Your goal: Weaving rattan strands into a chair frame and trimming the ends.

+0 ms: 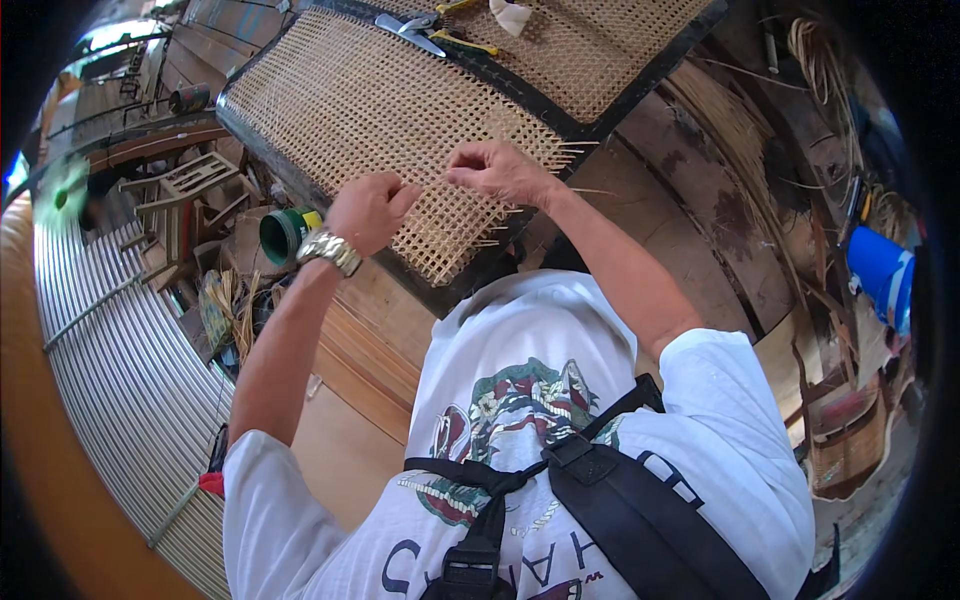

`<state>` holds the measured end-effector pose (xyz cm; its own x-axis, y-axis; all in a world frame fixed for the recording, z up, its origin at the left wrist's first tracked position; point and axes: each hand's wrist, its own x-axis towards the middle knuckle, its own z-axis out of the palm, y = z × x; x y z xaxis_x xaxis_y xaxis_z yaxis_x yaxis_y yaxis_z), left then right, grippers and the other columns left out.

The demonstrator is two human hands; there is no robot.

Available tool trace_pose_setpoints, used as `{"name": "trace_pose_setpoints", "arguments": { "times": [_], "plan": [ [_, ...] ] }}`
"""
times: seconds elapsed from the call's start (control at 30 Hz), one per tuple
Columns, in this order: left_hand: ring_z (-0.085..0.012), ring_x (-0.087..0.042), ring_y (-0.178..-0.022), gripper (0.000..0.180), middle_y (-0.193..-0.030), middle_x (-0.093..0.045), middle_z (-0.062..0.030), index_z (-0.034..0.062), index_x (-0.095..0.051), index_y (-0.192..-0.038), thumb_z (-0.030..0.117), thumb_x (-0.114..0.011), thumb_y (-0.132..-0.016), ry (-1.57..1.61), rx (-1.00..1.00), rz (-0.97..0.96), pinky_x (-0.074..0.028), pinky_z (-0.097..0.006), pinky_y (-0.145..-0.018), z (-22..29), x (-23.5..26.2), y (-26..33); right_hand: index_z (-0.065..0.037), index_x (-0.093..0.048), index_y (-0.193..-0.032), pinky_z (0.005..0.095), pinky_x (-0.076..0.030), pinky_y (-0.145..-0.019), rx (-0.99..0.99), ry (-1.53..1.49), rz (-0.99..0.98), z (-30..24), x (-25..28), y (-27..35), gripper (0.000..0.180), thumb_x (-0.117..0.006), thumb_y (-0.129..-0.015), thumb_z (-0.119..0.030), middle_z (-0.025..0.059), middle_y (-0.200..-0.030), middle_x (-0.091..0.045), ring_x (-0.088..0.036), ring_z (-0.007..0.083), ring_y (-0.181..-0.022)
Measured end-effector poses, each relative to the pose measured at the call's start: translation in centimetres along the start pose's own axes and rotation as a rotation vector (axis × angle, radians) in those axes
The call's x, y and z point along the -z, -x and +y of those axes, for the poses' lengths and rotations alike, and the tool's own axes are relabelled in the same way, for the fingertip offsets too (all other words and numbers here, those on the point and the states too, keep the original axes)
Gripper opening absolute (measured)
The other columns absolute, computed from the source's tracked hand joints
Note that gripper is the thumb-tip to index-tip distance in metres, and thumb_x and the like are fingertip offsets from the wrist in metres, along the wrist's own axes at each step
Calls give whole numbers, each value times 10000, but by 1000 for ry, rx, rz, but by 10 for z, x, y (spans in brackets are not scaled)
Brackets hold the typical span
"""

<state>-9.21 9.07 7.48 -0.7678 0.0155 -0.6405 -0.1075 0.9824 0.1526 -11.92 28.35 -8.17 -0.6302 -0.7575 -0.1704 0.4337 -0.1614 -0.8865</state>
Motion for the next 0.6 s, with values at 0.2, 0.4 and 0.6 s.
{"name": "trace_pose_setpoints", "arguments": {
  "times": [0.2, 0.4, 0.6],
  "plan": [
    [-218, -647, -576, 290, -676, -674, -110, 7, -651, -899, 262, -521, -942, 217, 25, -158, -513, -363, -543, -5, -61, -38, -3, -678, -840, 353, -505, -786, 72, 890, 314, 24, 24, 6, 165, -684, -829, -168, 133, -922, -630, -622, 264, -876],
    [-155, -620, -475, 280, -619, -669, -76, 3, -633, -886, 251, -527, -960, 242, 131, -433, -494, -303, -434, 5, -54, -59, -6, -701, -831, 423, -517, -852, 72, 867, 323, 18, 20, 10, 178, -637, -823, -171, 200, -979, -616, -637, 355, -922],
    [-165, -700, -601, 358, -657, -712, -81, 6, -717, -697, 182, -506, -927, -193, 72, -583, -568, -349, -575, 30, -40, -90, -16, -694, -820, 432, -513, -876, 83, 930, 354, 14, 16, 11, 167, -629, -808, -170, 205, -1012, -606, -628, 347, -963]
  ]
}}
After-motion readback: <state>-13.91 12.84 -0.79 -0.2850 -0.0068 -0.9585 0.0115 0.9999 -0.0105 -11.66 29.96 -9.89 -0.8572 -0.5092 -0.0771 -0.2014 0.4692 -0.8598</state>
